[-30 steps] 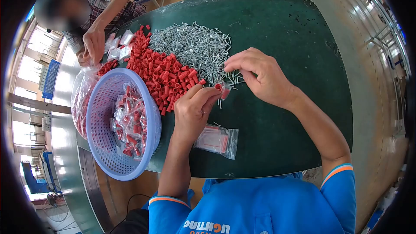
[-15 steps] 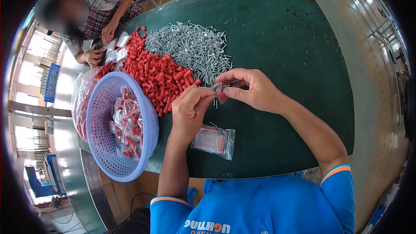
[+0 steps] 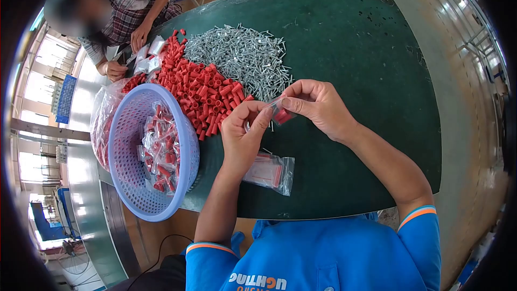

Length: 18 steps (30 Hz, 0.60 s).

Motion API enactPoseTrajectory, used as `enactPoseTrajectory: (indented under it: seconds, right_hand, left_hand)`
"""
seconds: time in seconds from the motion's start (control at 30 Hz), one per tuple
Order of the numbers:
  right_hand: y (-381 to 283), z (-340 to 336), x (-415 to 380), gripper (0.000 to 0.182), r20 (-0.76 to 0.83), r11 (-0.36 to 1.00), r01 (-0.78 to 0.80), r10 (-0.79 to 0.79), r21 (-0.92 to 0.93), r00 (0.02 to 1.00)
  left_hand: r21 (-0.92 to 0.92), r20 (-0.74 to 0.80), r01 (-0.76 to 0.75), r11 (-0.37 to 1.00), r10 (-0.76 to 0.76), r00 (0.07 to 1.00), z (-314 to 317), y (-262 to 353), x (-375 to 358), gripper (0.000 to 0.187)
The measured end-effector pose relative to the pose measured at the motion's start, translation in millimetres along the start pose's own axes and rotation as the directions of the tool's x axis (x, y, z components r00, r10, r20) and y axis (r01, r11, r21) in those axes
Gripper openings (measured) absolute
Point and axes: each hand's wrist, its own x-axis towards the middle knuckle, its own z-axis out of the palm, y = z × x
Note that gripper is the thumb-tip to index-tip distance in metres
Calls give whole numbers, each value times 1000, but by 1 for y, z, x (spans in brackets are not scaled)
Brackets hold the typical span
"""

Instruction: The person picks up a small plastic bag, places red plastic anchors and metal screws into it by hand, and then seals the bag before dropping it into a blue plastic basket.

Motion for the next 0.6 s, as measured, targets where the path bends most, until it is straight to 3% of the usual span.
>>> enactPoseTrajectory:
  seconds: [0.13,0.27,0.47,0.53,0.6]
  right_hand:
    - [1,0,0,16,-3,1000,1,-1,-10,1000]
    - [3,0,-1,16,20,999,-30,29,44,999]
    - [7,0,2,17,3,998,-67,67,17,998]
    - [6,-1,2,18,12,996,-83,83,36,996]
    - [4,-1,1,18,2,996,-82,82,14,997]
  left_hand:
    - [88,-63,-55,995,61,996,1,0,-1,6]
    - [48,-45,-65,997,67,997,1,4,-1,7]
    - [12,14,-19,1000,19,1000,-4,2,-2,7]
    - [-85,7,93,992,-93,996,-2,3,-2,8]
    - [-2,-13,54,999,-54,998,1,2,-2,8]
